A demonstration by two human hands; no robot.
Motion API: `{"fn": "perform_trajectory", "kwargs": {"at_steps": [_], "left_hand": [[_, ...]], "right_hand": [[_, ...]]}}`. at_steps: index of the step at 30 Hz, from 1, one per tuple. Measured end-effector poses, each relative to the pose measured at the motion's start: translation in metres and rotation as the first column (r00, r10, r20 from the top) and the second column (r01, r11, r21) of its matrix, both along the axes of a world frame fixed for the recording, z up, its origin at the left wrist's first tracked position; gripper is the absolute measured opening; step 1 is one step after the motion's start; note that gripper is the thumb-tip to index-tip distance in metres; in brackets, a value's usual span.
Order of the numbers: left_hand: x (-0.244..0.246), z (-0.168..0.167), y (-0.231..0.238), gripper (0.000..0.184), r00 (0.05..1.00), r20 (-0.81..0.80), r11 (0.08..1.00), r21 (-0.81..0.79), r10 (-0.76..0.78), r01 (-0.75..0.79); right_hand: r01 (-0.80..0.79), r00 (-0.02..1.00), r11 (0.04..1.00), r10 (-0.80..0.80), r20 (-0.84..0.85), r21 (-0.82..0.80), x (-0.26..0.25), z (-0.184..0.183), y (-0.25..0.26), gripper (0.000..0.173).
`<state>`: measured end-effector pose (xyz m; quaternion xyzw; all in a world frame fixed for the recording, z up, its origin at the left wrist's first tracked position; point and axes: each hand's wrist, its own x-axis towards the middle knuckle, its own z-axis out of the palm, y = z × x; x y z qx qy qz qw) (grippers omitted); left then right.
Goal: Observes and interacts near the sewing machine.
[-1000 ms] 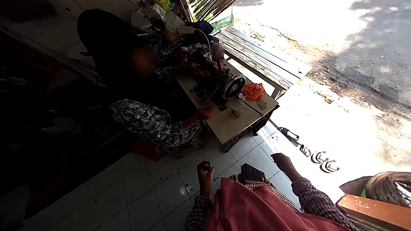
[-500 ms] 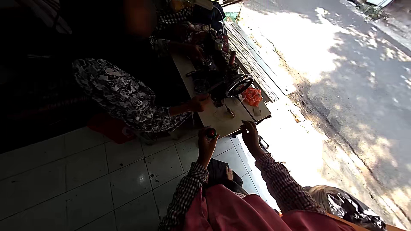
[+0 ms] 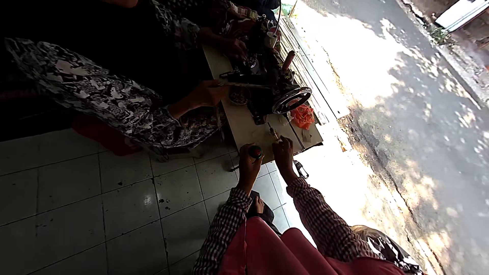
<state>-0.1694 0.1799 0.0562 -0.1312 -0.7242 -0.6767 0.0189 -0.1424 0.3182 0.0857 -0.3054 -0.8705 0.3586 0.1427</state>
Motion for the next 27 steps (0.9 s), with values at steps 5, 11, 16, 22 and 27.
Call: {"fn": "perform_trajectory", "kwargs": {"at_steps": [5, 11, 16, 22, 27], "left_hand": [[-0.003, -0.005, 0.011, 0.048, 0.997, -0.068, 0.998, -0.059, 0.029, -0.033], [-0.003, -0.003, 0.014, 0.045, 0.991, -0.113, 0.986, -0.141, 0.076, -0.092], [0.0, 0.001, 0.01, 0.045, 0.997, -0.079, 0.971, -0.237, 0.011, -0.03], [-0.002, -0.003, 0.009, 0.042, 0.991, -0.133, 0.975, -0.214, 0.027, -0.056], [-0.004, -0.003, 0.009, 0.04, 0.991, -0.13, 0.973, -0.221, 0.034, -0.063]], "right_hand": [[0.059, 0.998, 0.995, -0.061, 0.026, 0.086, -0.018, -0.01, 0.013, 0.055], [0.082, 0.996, 0.975, -0.076, -0.036, 0.206, -0.02, -0.021, 0.015, 0.05], [0.11, 0.974, 0.909, -0.017, -0.227, 0.403, -0.012, 0.022, 0.027, 0.049], [0.034, 0.955, 0.69, 0.191, -0.227, 0.723, -0.074, 0.098, 0.06, 0.074], [-0.006, 0.935, 0.797, 0.219, -0.279, 0.605, -0.117, 0.1, 0.064, 0.094]]}}
